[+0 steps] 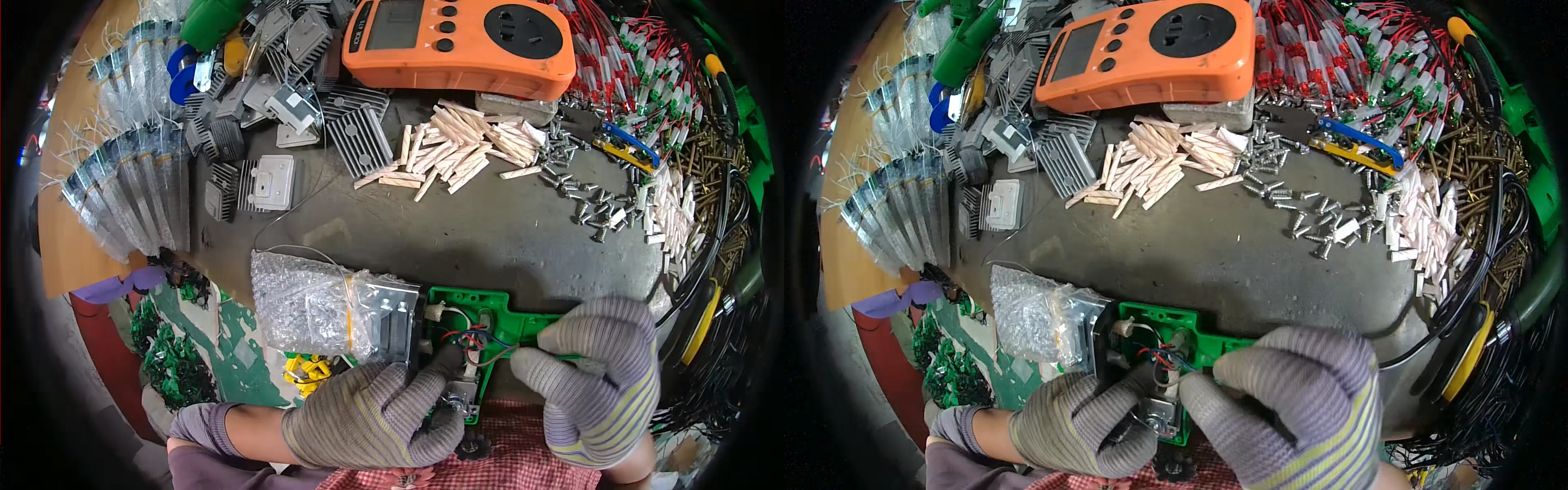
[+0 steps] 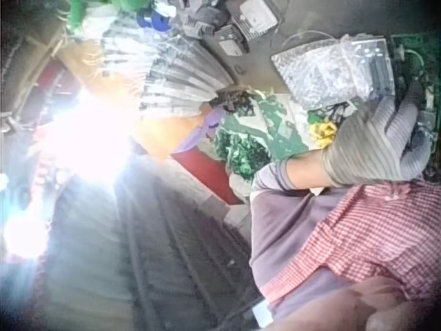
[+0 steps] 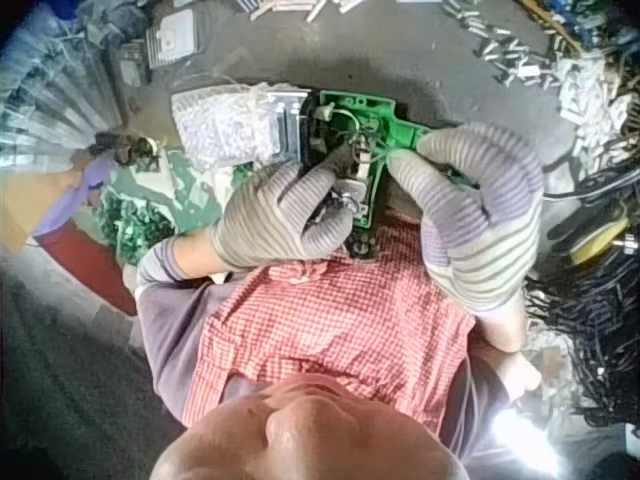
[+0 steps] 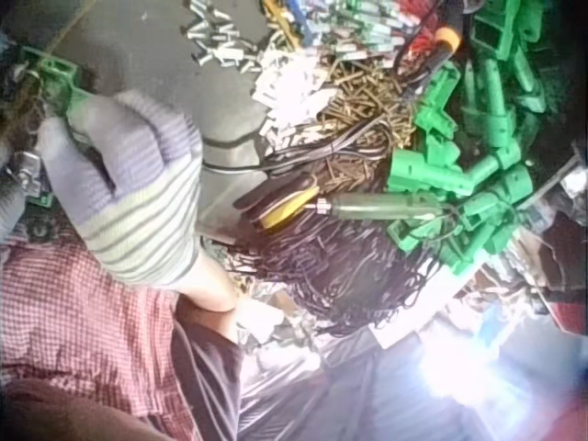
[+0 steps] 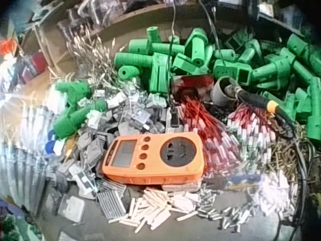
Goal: Assembling the internal components, including wiring and soldering, into the plastic housing of a handheld power tool.
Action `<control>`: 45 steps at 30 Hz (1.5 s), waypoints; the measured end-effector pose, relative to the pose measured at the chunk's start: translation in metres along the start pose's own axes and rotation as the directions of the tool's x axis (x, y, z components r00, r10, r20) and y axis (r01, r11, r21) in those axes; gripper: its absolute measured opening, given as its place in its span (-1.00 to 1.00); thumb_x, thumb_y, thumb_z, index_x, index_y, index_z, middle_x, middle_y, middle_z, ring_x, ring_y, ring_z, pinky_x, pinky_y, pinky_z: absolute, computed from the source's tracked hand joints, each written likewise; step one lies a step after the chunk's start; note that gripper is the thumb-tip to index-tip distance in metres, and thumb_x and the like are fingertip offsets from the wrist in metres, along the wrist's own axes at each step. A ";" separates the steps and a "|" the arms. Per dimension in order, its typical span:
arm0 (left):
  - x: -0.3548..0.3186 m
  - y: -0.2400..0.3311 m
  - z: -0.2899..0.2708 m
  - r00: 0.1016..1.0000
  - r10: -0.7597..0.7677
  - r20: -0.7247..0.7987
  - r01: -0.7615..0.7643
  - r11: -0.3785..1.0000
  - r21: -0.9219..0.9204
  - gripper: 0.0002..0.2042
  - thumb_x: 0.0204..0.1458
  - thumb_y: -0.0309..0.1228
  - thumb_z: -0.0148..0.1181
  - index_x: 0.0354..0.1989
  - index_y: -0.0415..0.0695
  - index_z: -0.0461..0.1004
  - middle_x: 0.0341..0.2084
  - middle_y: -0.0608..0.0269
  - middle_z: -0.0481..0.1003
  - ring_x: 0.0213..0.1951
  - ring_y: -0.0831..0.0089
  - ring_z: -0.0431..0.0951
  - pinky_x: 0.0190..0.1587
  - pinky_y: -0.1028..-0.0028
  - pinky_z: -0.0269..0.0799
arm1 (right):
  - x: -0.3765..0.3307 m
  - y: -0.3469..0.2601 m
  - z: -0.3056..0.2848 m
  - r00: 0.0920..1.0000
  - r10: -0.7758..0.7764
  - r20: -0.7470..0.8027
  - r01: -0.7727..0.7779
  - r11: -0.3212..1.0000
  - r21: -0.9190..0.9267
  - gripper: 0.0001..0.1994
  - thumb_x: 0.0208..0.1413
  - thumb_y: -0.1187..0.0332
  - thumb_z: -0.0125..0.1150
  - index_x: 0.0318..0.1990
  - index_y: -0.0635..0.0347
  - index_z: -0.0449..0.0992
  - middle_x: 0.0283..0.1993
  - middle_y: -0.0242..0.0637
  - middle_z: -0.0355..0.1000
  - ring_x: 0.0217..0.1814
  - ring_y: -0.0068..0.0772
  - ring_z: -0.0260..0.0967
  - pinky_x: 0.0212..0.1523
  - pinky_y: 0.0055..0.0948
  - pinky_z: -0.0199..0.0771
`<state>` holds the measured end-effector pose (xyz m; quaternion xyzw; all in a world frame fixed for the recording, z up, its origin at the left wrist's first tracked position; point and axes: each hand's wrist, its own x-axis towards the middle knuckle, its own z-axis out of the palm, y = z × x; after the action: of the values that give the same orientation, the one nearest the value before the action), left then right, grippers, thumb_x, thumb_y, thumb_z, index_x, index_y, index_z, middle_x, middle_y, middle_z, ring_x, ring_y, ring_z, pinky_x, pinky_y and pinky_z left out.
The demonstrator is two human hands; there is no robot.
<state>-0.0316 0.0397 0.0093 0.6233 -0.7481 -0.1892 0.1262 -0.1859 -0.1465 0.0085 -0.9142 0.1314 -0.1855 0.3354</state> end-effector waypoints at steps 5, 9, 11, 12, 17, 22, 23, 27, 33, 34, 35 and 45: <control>0.001 0.001 0.001 0.998 0.024 -0.051 -0.021 0.998 0.065 -0.82 -0.17 -0.29 0.23 -0.33 0.09 0.47 -0.02 -0.11 0.55 -0.38 0.33 0.50 -0.53 0.49 0.44 | -0.018 -0.001 0.013 0.999 -0.011 0.046 0.014 0.998 -0.068 -0.76 -0.25 0.46 0.37 -0.31 0.05 0.65 -0.28 -0.35 0.45 -0.28 -0.22 0.40 -0.24 -0.22 0.39; -0.001 0.003 -0.005 0.999 0.033 -0.028 -0.030 0.994 0.109 -0.82 -0.16 -0.28 0.24 -0.32 0.12 0.51 -0.05 -0.08 0.56 -0.45 0.36 0.50 -0.56 0.46 0.45 | -0.016 0.002 0.021 0.994 -0.087 -0.063 0.079 0.988 -0.129 -0.71 -0.16 0.40 0.29 -0.18 0.09 0.64 -0.25 -0.36 0.39 -0.25 -0.22 0.39 -0.23 -0.21 0.37; -0.002 0.003 -0.006 0.999 -0.008 0.031 0.003 0.992 0.129 -0.79 -0.14 -0.28 0.24 -0.27 0.13 0.55 -0.02 -0.10 0.53 -0.42 0.32 0.51 -0.51 0.43 0.48 | -0.014 0.000 0.021 0.991 -0.135 0.012 0.133 0.949 -0.287 -0.68 -0.08 0.31 0.22 -0.10 0.07 0.62 -0.14 -0.39 0.39 -0.11 -0.29 0.35 -0.22 -0.24 0.39; -0.006 0.004 -0.002 1.000 0.004 -0.011 -0.003 0.991 0.133 -0.77 -0.13 -0.28 0.23 -0.23 0.12 0.57 0.00 -0.10 0.51 -0.39 0.28 0.52 -0.47 0.40 0.49 | -0.016 -0.002 0.024 0.992 -0.119 0.041 0.126 0.958 -0.256 -0.68 -0.07 0.31 0.21 -0.11 0.10 0.62 -0.15 -0.37 0.40 -0.13 -0.27 0.37 -0.19 -0.20 0.39; -0.012 0.002 0.001 1.000 0.012 -0.021 -0.009 0.990 0.138 -0.72 -0.10 -0.32 0.21 -0.14 0.08 0.53 0.00 -0.13 0.49 -0.35 0.23 0.53 -0.43 0.32 0.51 | -0.017 0.001 0.027 0.988 -0.151 0.010 0.149 0.956 -0.253 -0.67 -0.06 0.31 0.20 -0.10 0.13 0.61 -0.13 -0.30 0.41 -0.12 -0.22 0.40 -0.17 -0.18 0.41; -0.007 0.004 0.006 0.995 -0.007 -0.104 0.024 0.987 0.159 -0.71 -0.07 -0.33 0.19 -0.11 0.06 0.50 -0.02 -0.11 0.50 -0.34 0.21 0.54 -0.43 0.27 0.51 | -0.021 0.003 0.024 0.984 -0.178 -0.023 0.165 0.947 -0.274 -0.70 -0.07 0.33 0.22 -0.13 0.12 0.61 -0.10 -0.25 0.43 -0.07 -0.18 0.42 -0.14 -0.18 0.44; -0.005 0.003 0.006 0.995 -0.006 -0.099 0.022 0.986 0.165 -0.72 -0.06 -0.33 0.18 -0.12 0.05 0.50 -0.03 -0.11 0.50 -0.34 0.21 0.54 -0.43 0.27 0.51 | -0.020 0.004 0.023 0.985 -0.172 0.022 0.171 0.944 -0.283 -0.71 -0.07 0.33 0.23 -0.13 0.10 0.61 -0.10 -0.25 0.43 -0.06 -0.17 0.41 -0.13 -0.18 0.44; 0.001 0.001 0.005 0.990 0.047 -0.134 -0.022 0.984 0.178 -0.75 -0.05 -0.31 0.20 -0.15 0.07 0.52 -0.09 -0.04 0.52 -0.34 0.22 0.55 -0.43 0.25 0.51 | -0.021 0.002 0.019 0.986 -0.163 0.016 0.159 0.928 -0.338 -0.74 -0.06 0.33 0.24 -0.17 0.10 0.61 -0.10 -0.24 0.43 -0.06 -0.15 0.41 -0.13 -0.15 0.43; -0.005 0.006 0.012 0.994 -0.048 -0.103 0.066 0.982 0.179 -0.88 -0.05 -0.31 0.24 -0.31 0.12 0.56 -0.16 0.11 0.54 -0.34 0.21 0.58 -0.46 0.23 0.52 | -0.017 -0.013 0.021 0.989 -0.149 -0.013 0.135 0.929 -0.345 -0.82 -0.04 0.30 0.14 -0.31 0.15 0.54 -0.24 -0.24 0.43 -0.13 -0.20 0.40 -0.16 -0.23 0.46; -0.009 0.006 0.014 0.993 -0.014 -0.116 0.035 0.983 0.182 -0.88 -0.05 -0.31 0.24 -0.31 0.12 0.56 -0.16 0.11 0.54 -0.34 0.21 0.58 -0.46 0.23 0.52 | -0.018 -0.016 0.026 0.985 -0.170 -0.041 0.142 0.915 -0.377 -0.81 -0.02 0.30 0.10 -0.31 0.16 0.55 -0.26 -0.26 0.42 -0.13 -0.21 0.41 -0.13 -0.23 0.46; -0.011 0.006 0.017 0.991 -0.030 -0.132 0.050 0.987 0.153 -0.79 -0.12 -0.34 0.31 -0.27 0.02 0.53 -0.06 0.04 0.52 -0.29 0.13 0.54 -0.35 0.20 0.51 | -0.020 -0.018 0.025 0.990 -0.140 -0.005 0.127 0.914 -0.386 -0.79 -0.02 0.29 0.10 -0.29 0.18 0.56 -0.24 -0.26 0.43 -0.12 -0.22 0.41 -0.09 -0.24 0.46; -0.011 0.010 0.012 0.968 -0.059 -0.244 0.086 0.991 0.105 -0.77 -0.20 -0.43 0.35 -0.34 -0.09 0.46 0.00 0.00 0.51 -0.28 0.12 0.51 -0.29 0.19 0.49 | 0.053 0.092 -0.145 0.936 -0.104 -0.336 -0.203 0.620 -0.758 -0.72 -0.02 0.62 0.10 -0.16 0.17 0.59 -0.17 -0.15 0.52 -0.04 -0.06 0.47 0.01 -0.15 0.48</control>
<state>-0.0429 0.0537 0.0036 0.6748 -0.7136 -0.0737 0.1729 -0.2113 -0.3155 0.0628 -0.9164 0.2814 -0.2585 -0.1195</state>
